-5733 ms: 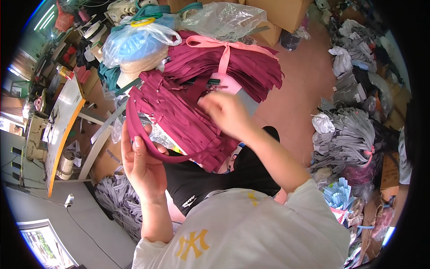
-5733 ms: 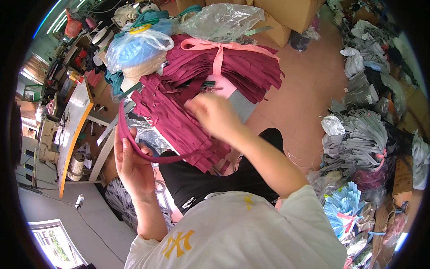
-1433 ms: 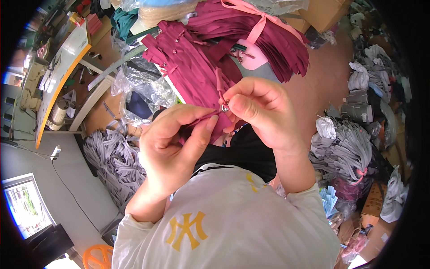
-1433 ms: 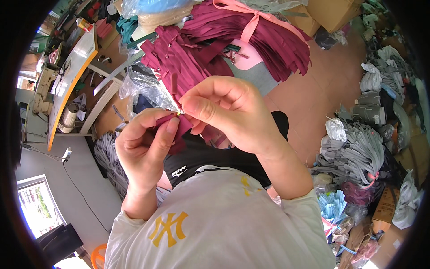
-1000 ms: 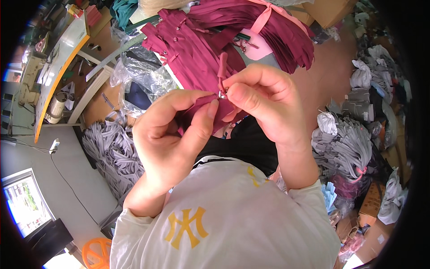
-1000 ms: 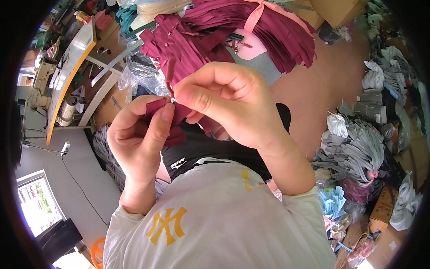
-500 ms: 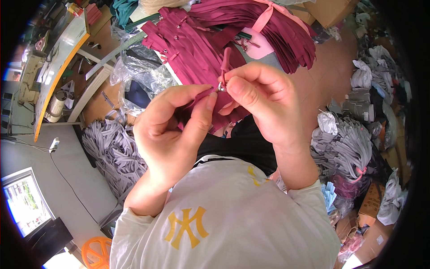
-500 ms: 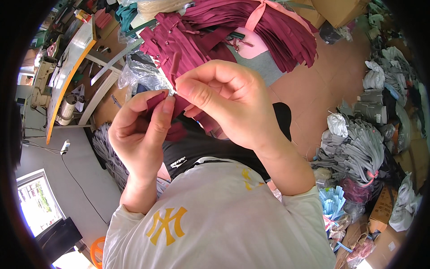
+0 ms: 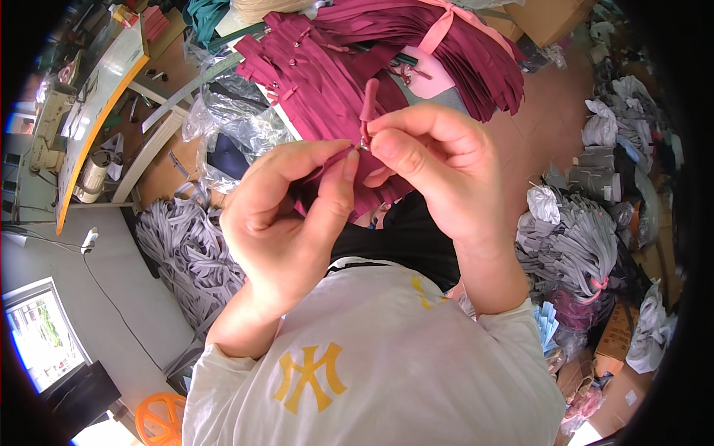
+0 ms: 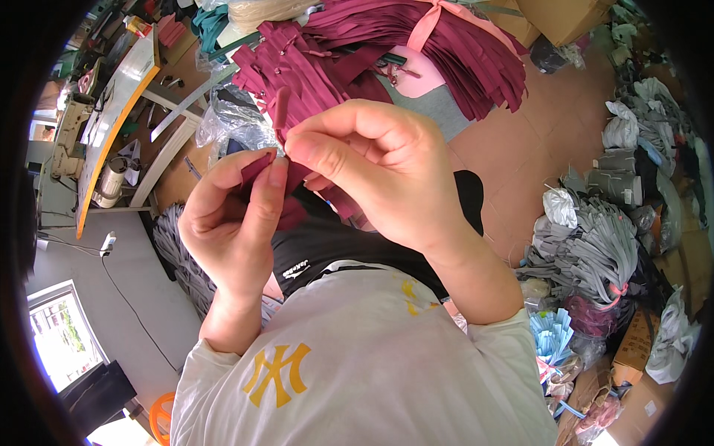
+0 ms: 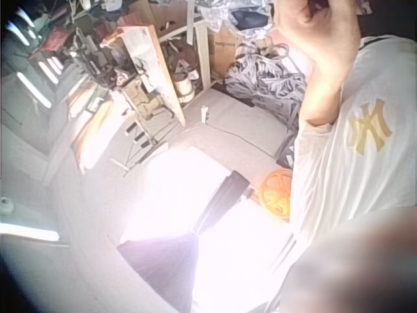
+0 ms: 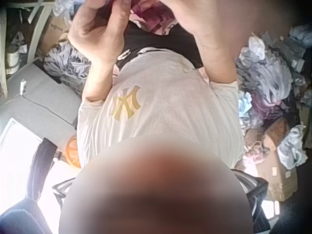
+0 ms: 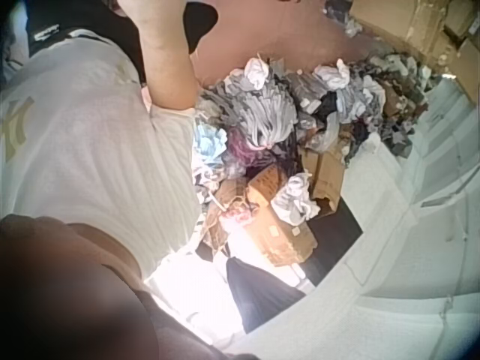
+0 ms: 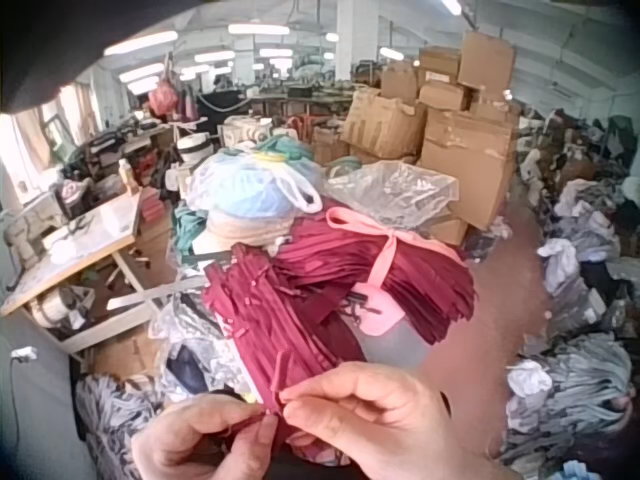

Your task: The recorder is manually installing metal sliders onto lengths of maroon zipper tape.

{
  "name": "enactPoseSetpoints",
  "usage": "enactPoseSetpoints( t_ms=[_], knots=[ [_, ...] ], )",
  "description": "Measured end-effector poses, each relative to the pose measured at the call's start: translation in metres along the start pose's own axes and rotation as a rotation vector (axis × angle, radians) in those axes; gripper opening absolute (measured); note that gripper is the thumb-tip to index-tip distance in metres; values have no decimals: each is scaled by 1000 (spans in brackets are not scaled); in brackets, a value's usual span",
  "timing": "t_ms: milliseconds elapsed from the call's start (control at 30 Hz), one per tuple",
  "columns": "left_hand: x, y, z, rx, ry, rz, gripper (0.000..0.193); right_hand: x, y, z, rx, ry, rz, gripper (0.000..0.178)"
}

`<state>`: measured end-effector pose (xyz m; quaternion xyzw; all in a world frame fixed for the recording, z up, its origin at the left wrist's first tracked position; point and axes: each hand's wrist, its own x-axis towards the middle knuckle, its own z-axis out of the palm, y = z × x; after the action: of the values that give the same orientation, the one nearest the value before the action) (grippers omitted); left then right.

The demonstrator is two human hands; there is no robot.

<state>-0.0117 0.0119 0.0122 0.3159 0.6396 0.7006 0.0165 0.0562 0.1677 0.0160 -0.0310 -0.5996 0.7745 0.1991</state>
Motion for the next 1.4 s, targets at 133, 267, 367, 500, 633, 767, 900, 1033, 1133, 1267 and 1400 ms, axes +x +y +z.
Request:
enactPoseSetpoints(
  t_ms=[133, 267, 367, 500, 633, 767, 900, 1033, 1133, 1267, 1400],
  knots=[
    [-2, 3, 1, 85, -5, 15, 15, 2, -1, -1, -108, 13, -24, 17],
    [-2, 0, 1, 63, 26, 7, 16, 2, 5, -1, 65, 2, 0, 17],
    [0, -1, 0, 73, 26, 37, 16, 2, 4, 1, 146, 25, 12, 16],
    [0, 1, 0, 32, 24, -6, 16, 2, 4, 0, 63, 10, -13, 16],
    [0, 0, 0, 29, 20, -17, 16, 2, 5, 2, 54, 14, -13, 15],
    [-2, 7, 3, -141, 57, -213, 16, 3, 9, 3, 127, 15, -33, 15],
    [-2, 7, -2, -194, 6, -283, 17, 3, 11, 4, 53, 24, -61, 15],
    [-2, 7, -4, -354, -18, -291, 18, 3, 10, 4, -30, 14, -74, 14],
    [-4, 6, -3, -329, -1, -286, 15, 4, 7, 4, -26, 48, -132, 14],
    [-4, 4, -4, -276, -40, -199, 9, 7, 1, 0, -37, 19, -85, 16],
    [0, 3, -6, -217, -96, -127, 7, 9, -7, -2, -212, -47, -182, 16]
  ],
)
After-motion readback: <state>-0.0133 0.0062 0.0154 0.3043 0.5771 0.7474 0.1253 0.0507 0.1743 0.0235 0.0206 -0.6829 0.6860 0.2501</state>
